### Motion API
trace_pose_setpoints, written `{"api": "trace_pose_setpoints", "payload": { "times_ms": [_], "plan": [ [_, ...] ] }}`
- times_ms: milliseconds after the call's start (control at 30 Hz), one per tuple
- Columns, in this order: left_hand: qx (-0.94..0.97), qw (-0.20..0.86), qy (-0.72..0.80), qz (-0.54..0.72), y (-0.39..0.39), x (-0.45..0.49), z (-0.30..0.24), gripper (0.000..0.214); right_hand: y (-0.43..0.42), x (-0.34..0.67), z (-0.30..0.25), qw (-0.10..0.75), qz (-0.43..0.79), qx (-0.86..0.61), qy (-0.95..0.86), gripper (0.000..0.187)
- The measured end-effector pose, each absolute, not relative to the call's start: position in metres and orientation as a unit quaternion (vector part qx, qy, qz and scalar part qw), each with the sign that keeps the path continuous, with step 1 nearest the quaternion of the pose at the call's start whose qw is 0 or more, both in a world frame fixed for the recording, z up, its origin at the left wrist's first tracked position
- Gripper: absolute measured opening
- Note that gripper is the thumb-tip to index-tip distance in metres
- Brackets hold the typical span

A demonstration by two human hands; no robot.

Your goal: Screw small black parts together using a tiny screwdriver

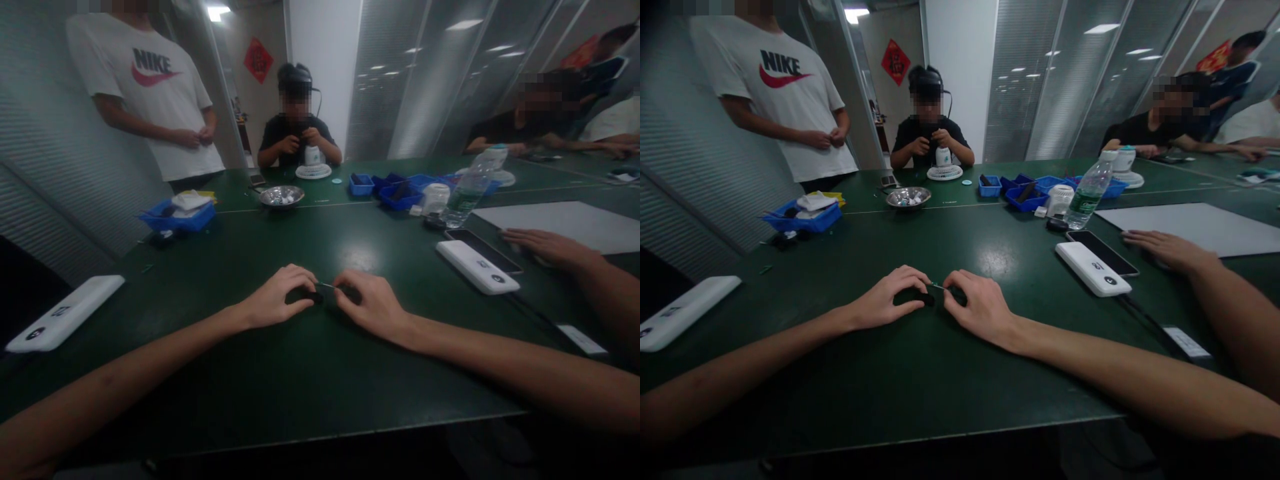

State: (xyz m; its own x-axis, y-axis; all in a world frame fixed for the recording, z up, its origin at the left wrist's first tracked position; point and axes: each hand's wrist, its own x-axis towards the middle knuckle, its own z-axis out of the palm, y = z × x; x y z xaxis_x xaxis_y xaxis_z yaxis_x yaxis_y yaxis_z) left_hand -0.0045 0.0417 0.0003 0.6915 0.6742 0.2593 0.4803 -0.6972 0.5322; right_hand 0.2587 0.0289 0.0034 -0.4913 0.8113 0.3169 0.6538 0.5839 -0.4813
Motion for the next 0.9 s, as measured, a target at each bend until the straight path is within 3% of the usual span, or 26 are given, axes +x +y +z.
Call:
{"api": "trace_pose_setpoints", "payload": {
  "times_ms": [267, 533, 700, 900],
  "plan": [
    [0.891, 0.148, 0.374, 0.211, 0.076, -0.031, -0.013, 0.030, 0.026, 0.261, 0.007, 0.267, 0.165, -0.411, -0.856, 0.016],
    [0.766, 0.051, 0.608, 0.203, 0.153, -0.161, -0.021, 0.042, 0.027, 0.264, 0.006, 0.271, 0.170, -0.392, -0.863, 0.016],
    [0.722, -0.024, 0.660, 0.204, 0.165, -0.240, -0.028, 0.043, 0.028, 0.264, 0.004, 0.273, 0.178, -0.383, -0.864, 0.017],
    [0.697, -0.051, 0.693, 0.179, 0.158, -0.272, -0.024, 0.045, 0.029, 0.262, 0.004, 0.267, 0.173, -0.391, -0.864, 0.017]
  ]
}}
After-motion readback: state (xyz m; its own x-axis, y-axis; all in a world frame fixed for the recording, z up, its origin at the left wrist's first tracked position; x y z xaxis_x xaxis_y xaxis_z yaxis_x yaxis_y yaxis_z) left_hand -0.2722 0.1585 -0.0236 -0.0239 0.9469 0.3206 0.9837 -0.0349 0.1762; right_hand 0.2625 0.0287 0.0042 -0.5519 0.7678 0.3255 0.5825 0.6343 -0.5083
